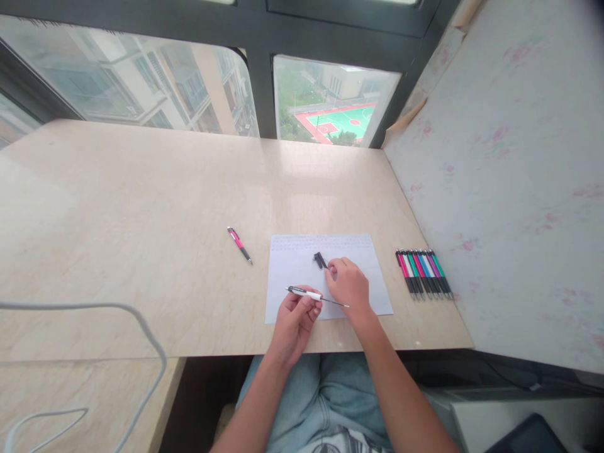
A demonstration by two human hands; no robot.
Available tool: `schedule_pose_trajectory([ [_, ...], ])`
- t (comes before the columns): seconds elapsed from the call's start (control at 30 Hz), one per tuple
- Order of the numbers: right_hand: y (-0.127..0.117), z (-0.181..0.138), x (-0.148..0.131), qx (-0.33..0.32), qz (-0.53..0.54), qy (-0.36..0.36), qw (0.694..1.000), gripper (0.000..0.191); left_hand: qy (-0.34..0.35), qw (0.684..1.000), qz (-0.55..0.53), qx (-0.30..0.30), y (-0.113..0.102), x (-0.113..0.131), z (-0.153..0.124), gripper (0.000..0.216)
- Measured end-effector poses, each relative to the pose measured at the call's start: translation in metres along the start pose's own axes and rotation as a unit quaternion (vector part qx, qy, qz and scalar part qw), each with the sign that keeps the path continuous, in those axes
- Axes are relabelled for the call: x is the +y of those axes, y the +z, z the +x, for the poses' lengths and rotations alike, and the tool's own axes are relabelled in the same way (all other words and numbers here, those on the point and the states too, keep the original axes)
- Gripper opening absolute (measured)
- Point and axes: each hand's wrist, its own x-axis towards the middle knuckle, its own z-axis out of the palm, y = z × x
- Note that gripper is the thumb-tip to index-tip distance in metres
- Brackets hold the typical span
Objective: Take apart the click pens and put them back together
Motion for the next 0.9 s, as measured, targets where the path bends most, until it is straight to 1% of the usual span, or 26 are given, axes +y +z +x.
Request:
schedule_pose_trajectory([
  [0.23,0.005,0.002,-0.004,-0.002,-0.016,0.025,1.000,0.009,-0.014,1.000,0.000,0.002,0.002,0.000,-0.001,0.019],
  [0.37,0.004,0.003,-0.002,0.029,-0.006,0.037,0.999,0.010,-0.017,1.000,0.007,0.005,0.002,0.001,0.000,0.021],
  [0.43,0.002,0.002,0.002,0.048,0.023,0.037,0.998,0.012,-0.018,1.000,0.007,0.004,0.003,0.001,-0.001,0.021],
  [0.5,-0.002,-0.002,0.008,0.055,0.080,0.037,0.995,0.014,-0.017,1.000,0.007,0.004,0.004,0.002,-0.001,0.020],
  [0.6,-0.008,-0.012,0.020,0.045,0.192,0.055,0.979,0.017,-0.016,1.000,0.012,0.009,0.005,0.003,-0.001,0.020],
  [0.67,-0.011,-0.019,0.029,0.040,0.237,0.076,0.968,0.019,-0.016,1.000,0.016,0.012,0.005,0.003,-0.001,0.021],
  [0.77,-0.012,-0.025,0.036,0.043,0.244,0.081,0.965,0.022,-0.013,1.000,0.019,0.014,0.004,0.002,0.000,0.021],
  [0.9,-0.011,-0.022,0.032,0.047,0.219,0.044,0.974,0.022,-0.013,1.000,0.018,0.010,0.003,0.002,0.000,0.020],
])
